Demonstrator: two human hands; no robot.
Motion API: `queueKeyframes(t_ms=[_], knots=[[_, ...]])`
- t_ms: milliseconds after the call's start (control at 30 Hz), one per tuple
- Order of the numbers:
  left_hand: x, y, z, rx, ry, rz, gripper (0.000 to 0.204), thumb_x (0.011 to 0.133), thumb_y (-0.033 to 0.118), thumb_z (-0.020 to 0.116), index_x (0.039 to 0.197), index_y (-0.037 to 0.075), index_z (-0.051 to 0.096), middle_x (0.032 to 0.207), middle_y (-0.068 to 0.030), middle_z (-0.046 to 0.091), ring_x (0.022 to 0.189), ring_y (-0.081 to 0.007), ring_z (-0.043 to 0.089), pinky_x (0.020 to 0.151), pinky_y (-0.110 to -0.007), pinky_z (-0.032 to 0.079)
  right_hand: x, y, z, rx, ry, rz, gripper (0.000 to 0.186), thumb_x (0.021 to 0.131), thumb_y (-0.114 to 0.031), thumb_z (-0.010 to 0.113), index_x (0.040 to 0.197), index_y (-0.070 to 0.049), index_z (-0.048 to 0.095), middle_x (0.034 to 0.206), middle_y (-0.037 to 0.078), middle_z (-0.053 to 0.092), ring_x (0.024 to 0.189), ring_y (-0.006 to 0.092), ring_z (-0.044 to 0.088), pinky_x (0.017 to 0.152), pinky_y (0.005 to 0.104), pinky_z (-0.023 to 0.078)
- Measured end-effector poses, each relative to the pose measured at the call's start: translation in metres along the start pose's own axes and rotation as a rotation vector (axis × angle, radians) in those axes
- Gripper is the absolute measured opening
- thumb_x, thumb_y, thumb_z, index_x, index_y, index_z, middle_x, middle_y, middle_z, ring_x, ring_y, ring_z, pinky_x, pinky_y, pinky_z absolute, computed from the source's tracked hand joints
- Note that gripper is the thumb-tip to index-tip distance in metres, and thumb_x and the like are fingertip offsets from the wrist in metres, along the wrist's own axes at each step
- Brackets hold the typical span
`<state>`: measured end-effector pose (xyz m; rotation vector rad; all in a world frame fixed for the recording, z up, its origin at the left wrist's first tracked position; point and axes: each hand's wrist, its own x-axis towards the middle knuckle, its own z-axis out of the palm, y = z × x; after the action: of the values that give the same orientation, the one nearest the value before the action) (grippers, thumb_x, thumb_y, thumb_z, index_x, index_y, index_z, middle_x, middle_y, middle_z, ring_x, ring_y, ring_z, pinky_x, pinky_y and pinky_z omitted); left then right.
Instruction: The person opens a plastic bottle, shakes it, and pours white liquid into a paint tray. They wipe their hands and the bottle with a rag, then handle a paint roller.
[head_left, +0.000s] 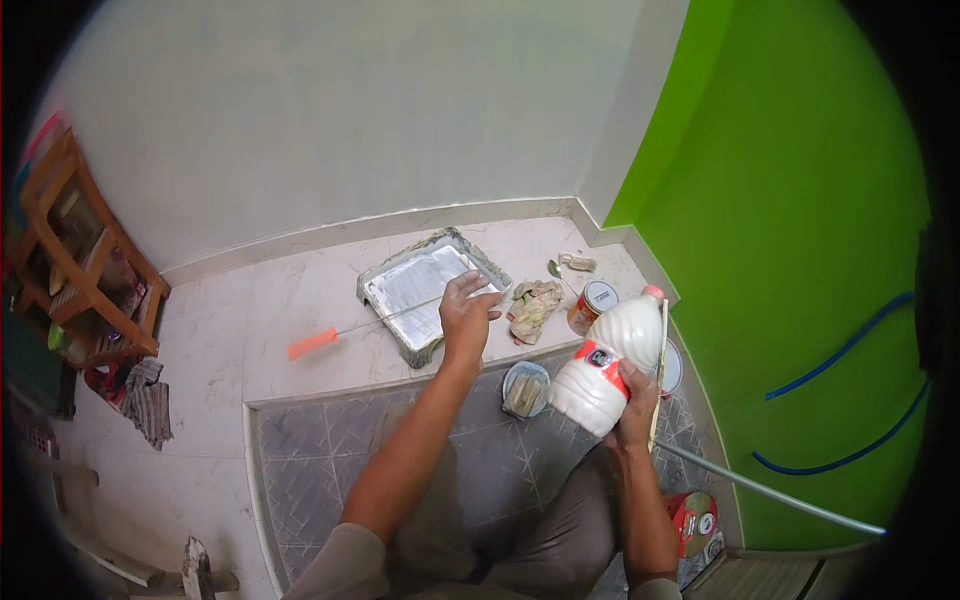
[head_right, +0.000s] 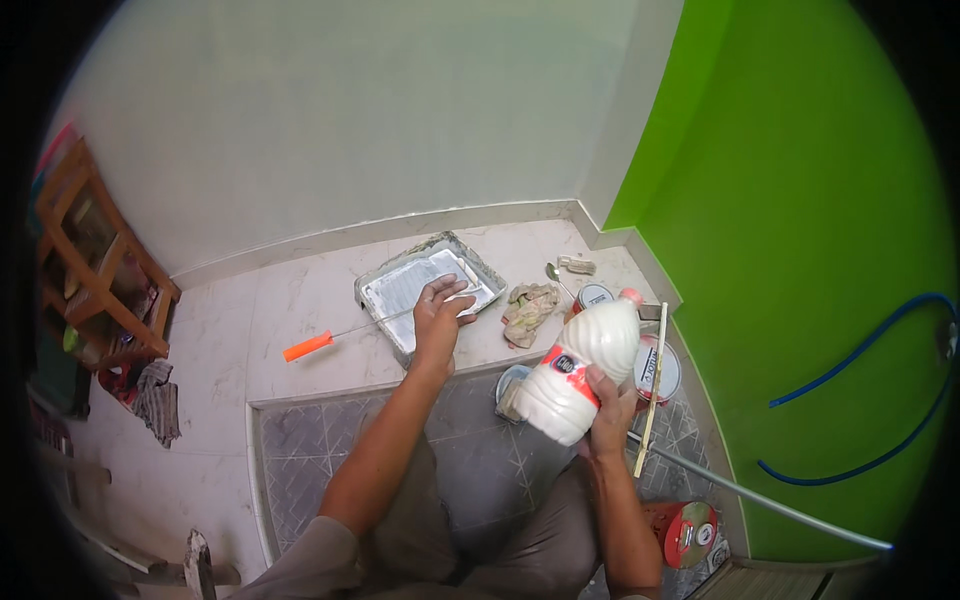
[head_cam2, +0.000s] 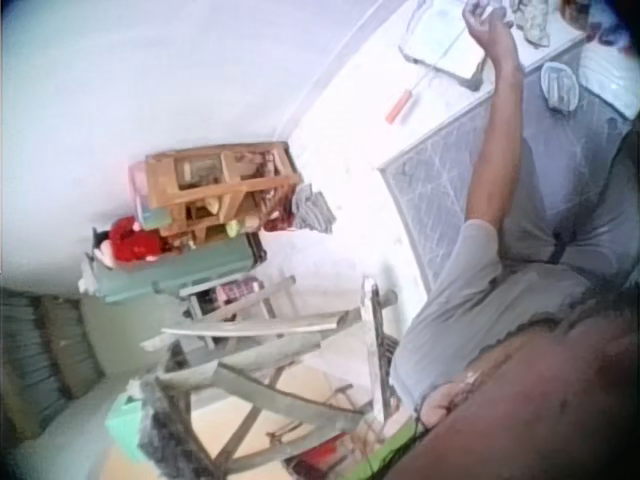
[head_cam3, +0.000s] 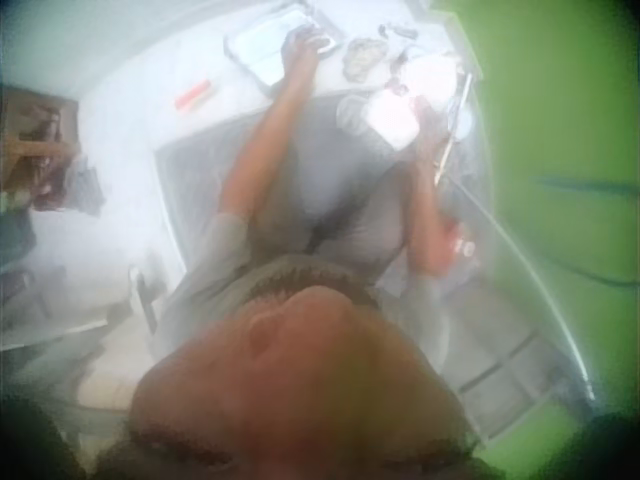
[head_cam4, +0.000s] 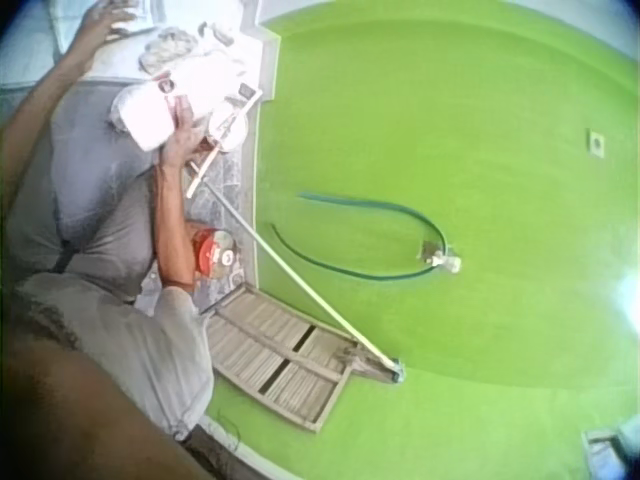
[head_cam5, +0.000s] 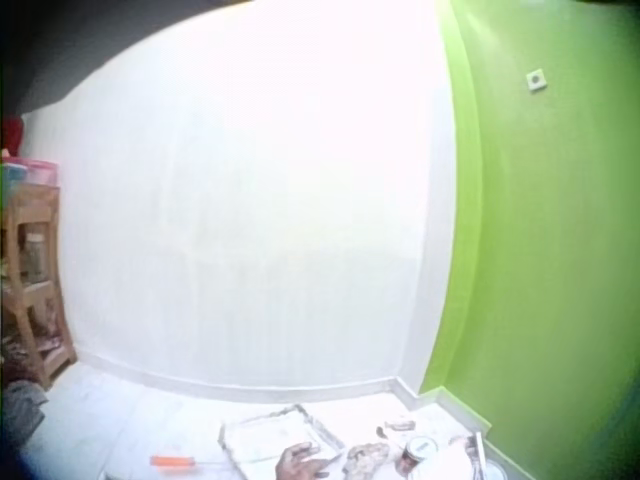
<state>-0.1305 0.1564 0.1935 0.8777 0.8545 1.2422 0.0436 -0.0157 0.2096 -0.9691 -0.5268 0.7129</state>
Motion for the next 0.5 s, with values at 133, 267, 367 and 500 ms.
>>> queueKeyframes(t_ms=[133, 267, 367, 500], knots=[[0.001, -0.004, 0.002, 0.003, -0.005, 0.018, 0.053, 0.086, 0.003, 0.066, 0.136, -0.001, 0.048, 0.129, -0.0146, 0.061, 0.112, -0.0186, 0.062, 0.083, -0.032, 0.056, 0.034, -0.019, 0.001, 0.089, 0.022, 0.074, 0.050, 0.097, -0.031, 0.065, 0.129, 0.006, 0.056, 0.112, 0.017, 0.070, 0.094, 0.0251, 0.074, 0.079, 0.0400, 0.062], [0.001, -0.008, 0.002, 0.024, -0.032, -0.059, 0.052, 0.087, 0.003, 0.065, 0.136, -0.001, 0.048, 0.130, -0.0148, 0.061, 0.108, -0.0192, 0.063, 0.083, -0.032, 0.056, -0.006, -0.001, 0.002, -0.048, -0.039, -0.046, 0.050, 0.091, -0.012, 0.065, 0.134, 0.007, 0.050, 0.124, 0.018, 0.066, 0.105, 0.0265, 0.070, 0.083, 0.0381, 0.061], [-0.003, -0.009, -0.003, 0.025, -0.028, -0.048, 0.052, 0.087, 0.003, 0.065, 0.137, -0.001, 0.048, 0.130, -0.0147, 0.061, 0.107, -0.0196, 0.064, 0.082, -0.032, 0.056, 0.043, -0.007, -0.003, 0.191, -0.038, 0.143, 0.047, 0.096, -0.023, 0.066, 0.131, 0.005, 0.053, 0.117, 0.015, 0.068, 0.100, 0.0225, 0.071, 0.081, 0.0372, 0.061], [-0.004, -0.012, 0.005, 0.019, -0.061, -0.072, 0.052, 0.088, 0.003, 0.065, 0.136, -0.001, 0.048, 0.130, -0.0148, 0.061, 0.109, -0.0199, 0.065, 0.082, -0.032, 0.057, -0.012, 0.005, 0.005, -0.067, 0.034, -0.108, 0.052, 0.093, -0.022, 0.067, 0.134, 0.006, 0.052, 0.118, 0.016, 0.068, 0.103, 0.0255, 0.071, 0.089, 0.0385, 0.060]])
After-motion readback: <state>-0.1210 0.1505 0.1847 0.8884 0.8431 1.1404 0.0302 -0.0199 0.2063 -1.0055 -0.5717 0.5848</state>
